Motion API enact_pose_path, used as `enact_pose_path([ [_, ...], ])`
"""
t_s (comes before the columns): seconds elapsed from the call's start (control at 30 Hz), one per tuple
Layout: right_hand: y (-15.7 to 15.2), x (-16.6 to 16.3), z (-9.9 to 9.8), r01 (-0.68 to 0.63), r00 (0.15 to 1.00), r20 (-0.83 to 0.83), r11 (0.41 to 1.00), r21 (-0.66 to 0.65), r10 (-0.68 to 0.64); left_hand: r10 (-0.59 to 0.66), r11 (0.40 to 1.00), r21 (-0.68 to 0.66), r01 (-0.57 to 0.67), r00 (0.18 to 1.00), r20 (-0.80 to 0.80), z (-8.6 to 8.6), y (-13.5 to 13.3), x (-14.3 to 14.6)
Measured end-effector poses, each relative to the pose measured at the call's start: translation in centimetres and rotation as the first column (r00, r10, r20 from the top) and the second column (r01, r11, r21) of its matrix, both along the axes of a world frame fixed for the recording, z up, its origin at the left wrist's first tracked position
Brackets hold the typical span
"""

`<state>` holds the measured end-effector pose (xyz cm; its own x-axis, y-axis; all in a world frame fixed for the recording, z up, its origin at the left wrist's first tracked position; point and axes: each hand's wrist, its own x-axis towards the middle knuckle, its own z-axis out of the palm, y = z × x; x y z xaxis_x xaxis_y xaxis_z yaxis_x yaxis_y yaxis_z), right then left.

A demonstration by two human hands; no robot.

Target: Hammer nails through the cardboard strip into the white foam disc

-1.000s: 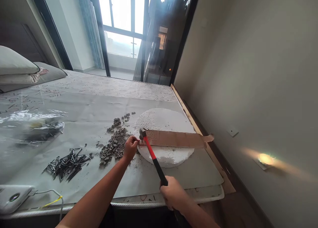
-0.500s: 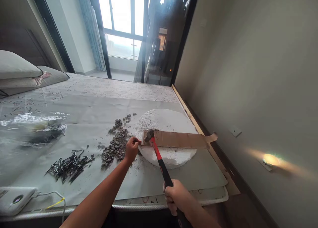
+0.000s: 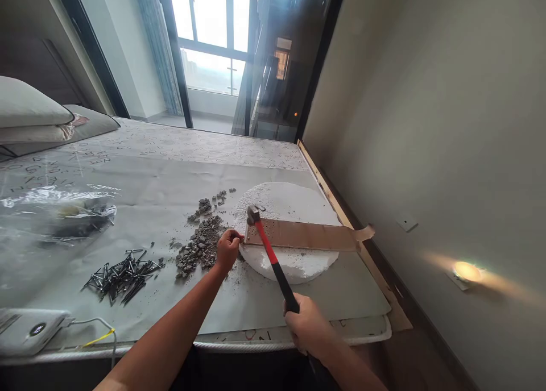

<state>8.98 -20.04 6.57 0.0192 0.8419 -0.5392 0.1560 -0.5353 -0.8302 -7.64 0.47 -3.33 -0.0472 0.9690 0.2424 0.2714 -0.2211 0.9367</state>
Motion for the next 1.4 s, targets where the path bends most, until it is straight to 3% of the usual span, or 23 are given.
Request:
enact_pose_path([
  [0.1,-0.1,-0.2,0.3,0.002,1.0,-0.007,1.0,0.027,-0.002,-0.002,1.0,-0.007,0.002,1.0,0.016,0.1,-0.2,0.0],
  [0.23,-0.1,-0.6,-0.5,-0.047,0.995,0.081,0.996,-0.077,0.053,-0.033,0.999,-0.031,0.035,0.998,0.045,0.5,-0.3,-0.3],
  [0.33,-0.5,-1.3,-0.7,-0.02,0.998,0.065,1.0,-0.005,0.021,-0.057,0.996,-0.053,0.067,0.985,0.161,1.0,-0.2,-1.4],
  [0.43,-1.0,-2.4,-0.8,0.018,0.997,-0.076,0.998,0.065,-0.013,0.003,0.999,-0.048,0.007,0.976,0.218,1.6,-0.1,-3.8],
  [0.5,-1.4,-3.2,-1.4,0.03,0.985,-0.171,0.997,0.072,-0.017,0.073,0.996,-0.061,-0.065,0.988,0.133,1.8,-0.1,-5.9],
  [0.6,-2.2,-4.1,-3.3,0.06,0.975,-0.216,0.996,0.072,-0.044,0.136,0.985,-0.083,-0.151,0.978,-0.158,1.7,-0.6,-9.4],
  [0.7,-3.3,-4.0,-5.2,0.05,0.986,-0.164,0.997,0.064,-0.039,0.04,0.987,-0.117,-0.112,0.87,-0.491,1.2,-1.8,-12.2],
  [0.83,-4.4,-3.5,-5.7,-0.036,0.985,-0.167,0.998,0.05,0.044,-0.264,0.957,-0.277,0.082,0.64,-0.721,0.3,-4.4,-13.9],
  [0.9,-4.7,-3.4,-5.4,-0.054,0.983,-0.174,0.997,0.047,0.061,-0.328,0.936,-0.344,0.076,0.542,-0.774,-0.1,-5.6,-13.8],
  [1.0,-4.9,-3.3,-5.0,-0.045,0.981,-0.185,0.998,0.05,0.054,-0.33,0.919,-0.392,-0.043,0.46,-0.824,-0.5,-6.8,-12.9],
  [1.13,-4.9,-3.1,-4.6,-0.015,0.976,-0.215,0.999,0.052,0.026,-0.324,0.878,-0.454,-0.154,0.507,-0.799,-0.6,-7.0,-11.7],
  [1.33,-4.7,-2.0,-4.6,0.05,0.959,-0.283,0.995,0.086,-0.024,-0.276,0.876,-0.456,-0.159,0.61,-0.743,0.4,-6.4,-11.3],
  [1.4,-4.7,-1.6,-4.8,0.065,0.952,-0.305,0.994,0.087,-0.035,-0.232,0.883,-0.448,-0.14,0.701,-0.675,1.1,-6.1,-11.0],
])
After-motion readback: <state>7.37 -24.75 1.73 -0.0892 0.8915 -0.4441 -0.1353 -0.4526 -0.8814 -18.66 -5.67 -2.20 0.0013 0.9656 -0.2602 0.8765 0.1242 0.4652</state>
